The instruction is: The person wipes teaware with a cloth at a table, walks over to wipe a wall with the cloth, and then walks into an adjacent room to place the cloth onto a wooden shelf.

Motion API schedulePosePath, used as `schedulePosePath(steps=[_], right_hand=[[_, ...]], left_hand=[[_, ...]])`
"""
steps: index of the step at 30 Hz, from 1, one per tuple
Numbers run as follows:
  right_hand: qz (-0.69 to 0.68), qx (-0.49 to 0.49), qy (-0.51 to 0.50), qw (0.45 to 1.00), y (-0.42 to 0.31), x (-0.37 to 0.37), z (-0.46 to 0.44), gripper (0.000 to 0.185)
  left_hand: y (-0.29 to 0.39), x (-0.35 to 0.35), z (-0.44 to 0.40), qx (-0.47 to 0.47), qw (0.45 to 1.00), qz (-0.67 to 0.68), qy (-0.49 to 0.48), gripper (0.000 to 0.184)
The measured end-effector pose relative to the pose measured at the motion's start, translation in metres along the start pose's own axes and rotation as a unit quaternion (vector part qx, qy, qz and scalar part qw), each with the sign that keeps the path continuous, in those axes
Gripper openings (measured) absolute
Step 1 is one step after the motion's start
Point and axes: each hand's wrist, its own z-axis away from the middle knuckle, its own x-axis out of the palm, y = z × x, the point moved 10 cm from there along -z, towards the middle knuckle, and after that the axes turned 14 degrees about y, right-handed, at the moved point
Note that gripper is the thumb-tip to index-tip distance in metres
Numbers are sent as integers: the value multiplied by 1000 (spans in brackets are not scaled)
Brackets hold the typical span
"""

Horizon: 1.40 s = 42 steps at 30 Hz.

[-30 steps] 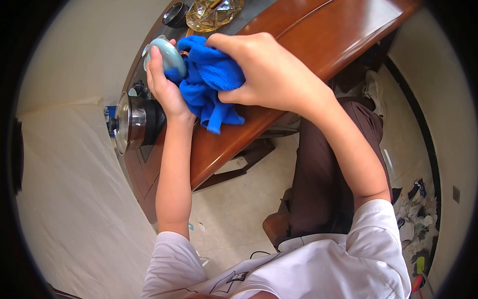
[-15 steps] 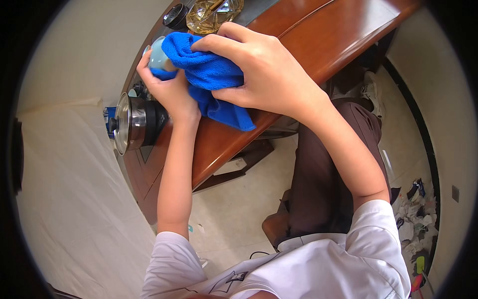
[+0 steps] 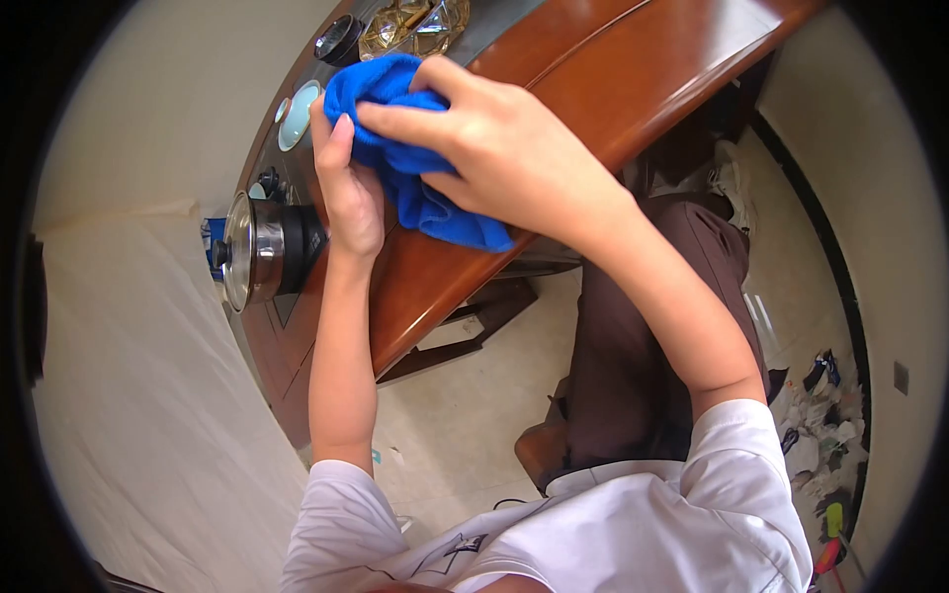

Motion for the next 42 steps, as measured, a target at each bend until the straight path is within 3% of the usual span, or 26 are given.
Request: schedulePosePath(steps=[6, 10, 13, 18, 23, 24, 26, 29, 32, 35, 36, 42], right_hand=[[6, -22, 5, 1000, 0, 0, 2, 54], [17, 60, 11, 998, 18, -4, 1, 53], [29, 96, 16, 995, 25, -8, 3, 54], [36, 171, 22, 984, 39, -8, 6, 50], [35, 175, 0, 984, 38, -11, 5, 47], [40, 177, -5, 983, 39, -9, 5, 48], [45, 175, -10, 984, 39, -7, 6, 47], [52, 187, -25, 981, 39, -7, 5, 47], [45, 184, -27, 981, 42, -4, 7, 47], [52, 202, -43, 977, 44, -3, 6, 46], [48, 204, -42, 977, 45, -2, 7, 46], [35, 203, -37, 978, 47, -2, 7, 50]], left_hand=[[-10, -6, -3, -96, 995, 33, -6, 46], [-23, -4, 2, -135, 988, 54, -48, 44], [-31, -6, 1, -161, 984, 77, -15, 44], [-18, -18, -10, -93, 996, 0, 5, 55], [-3, -34, -30, -125, 974, 149, 117, 56], [-3, -36, -35, -159, 962, 190, 115, 54], [8, -50, -40, -140, 953, 222, 150, 49], [53, -54, -41, -61, 975, 167, 131, 30], [82, -66, -41, -69, 975, 170, 129, 25], [117, -103, -54, -34, 977, 139, 160, 21], [126, -121, -62, -29, 979, 121, 159, 28], [122, -238, -102, -182, 958, 116, 187, 47]])
